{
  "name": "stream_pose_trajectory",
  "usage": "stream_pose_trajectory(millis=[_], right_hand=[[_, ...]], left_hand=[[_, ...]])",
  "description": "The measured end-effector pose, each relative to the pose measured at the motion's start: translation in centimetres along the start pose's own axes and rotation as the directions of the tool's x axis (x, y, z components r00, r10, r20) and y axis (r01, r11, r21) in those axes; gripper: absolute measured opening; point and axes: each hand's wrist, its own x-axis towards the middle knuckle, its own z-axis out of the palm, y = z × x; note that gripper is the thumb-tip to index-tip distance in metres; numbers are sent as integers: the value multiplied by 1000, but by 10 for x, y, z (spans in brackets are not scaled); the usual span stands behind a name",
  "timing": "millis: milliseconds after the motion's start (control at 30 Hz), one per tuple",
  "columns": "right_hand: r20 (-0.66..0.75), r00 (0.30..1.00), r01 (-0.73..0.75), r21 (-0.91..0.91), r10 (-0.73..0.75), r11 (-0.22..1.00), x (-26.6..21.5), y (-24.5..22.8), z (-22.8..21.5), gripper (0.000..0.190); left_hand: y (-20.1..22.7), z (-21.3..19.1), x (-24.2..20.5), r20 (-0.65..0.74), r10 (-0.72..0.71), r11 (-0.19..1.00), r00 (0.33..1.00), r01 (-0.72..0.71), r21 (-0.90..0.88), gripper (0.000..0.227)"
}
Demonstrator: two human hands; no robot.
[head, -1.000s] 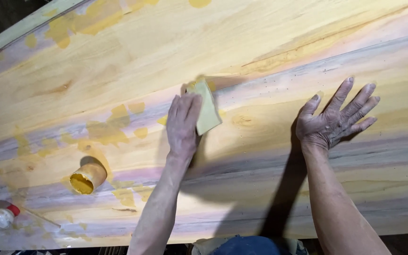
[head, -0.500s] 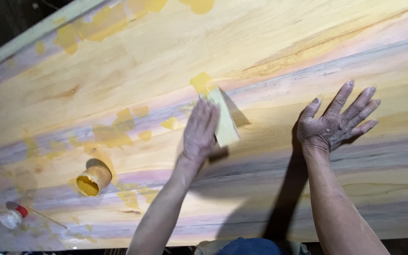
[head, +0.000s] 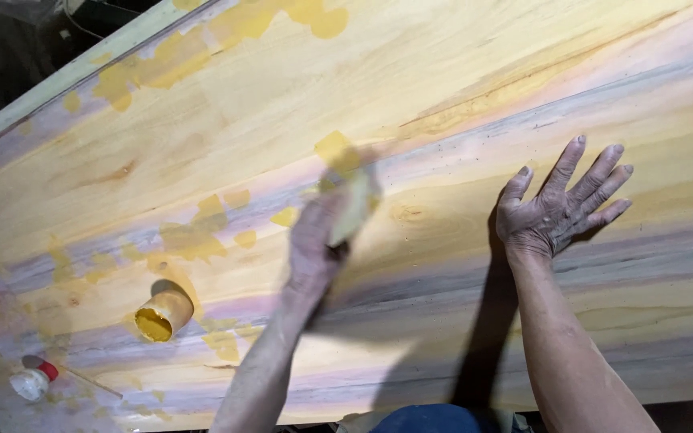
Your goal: Applying yellow paint to a wooden board using a sponge applicator in a woodworking shop
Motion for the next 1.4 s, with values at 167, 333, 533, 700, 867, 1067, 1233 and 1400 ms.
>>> stream_pose_trajectory(millis=[167, 333, 533, 700, 867, 1067, 1233, 1400], right_hand=[[-28, 999, 24, -24, -24, 999, 0, 3, 3, 67], [-32, 999, 21, -23, -22, 1000, 2, 4, 5, 70], [-45, 998, 41, -18, -42, 999, 1, 5, 8, 70], [-42, 999, 31, -5, -31, 1000, 3, 3, 4, 71], [-25, 999, 32, -20, -33, 999, 2, 7, 7, 73], [-24, 999, 30, -14, -30, 999, 3, 5, 3, 73], [33, 999, 0, -33, 1, 999, 3, 6, 2, 76], [52, 999, 6, -38, -4, 999, 6, 3, 0, 78]], left_hand=[[-9, -5, 39, -149, 144, 961, 978, -103, 256, 55], [50, 14, 47, 93, 198, 965, 976, -211, 154, 39], [29, 44, 75, 9, 356, 890, 935, -342, 301, 40], [31, 46, 47, 37, 361, 915, 932, -361, 178, 45], [21, 43, 74, 15, 364, 900, 931, -356, 253, 37], [58, 27, 54, 49, 207, 978, 977, -208, 23, 35], [43, 11, 108, 112, -537, 839, 836, 544, -34, 25], [1, 20, 114, 206, -772, 354, 601, 676, -647, 10]])
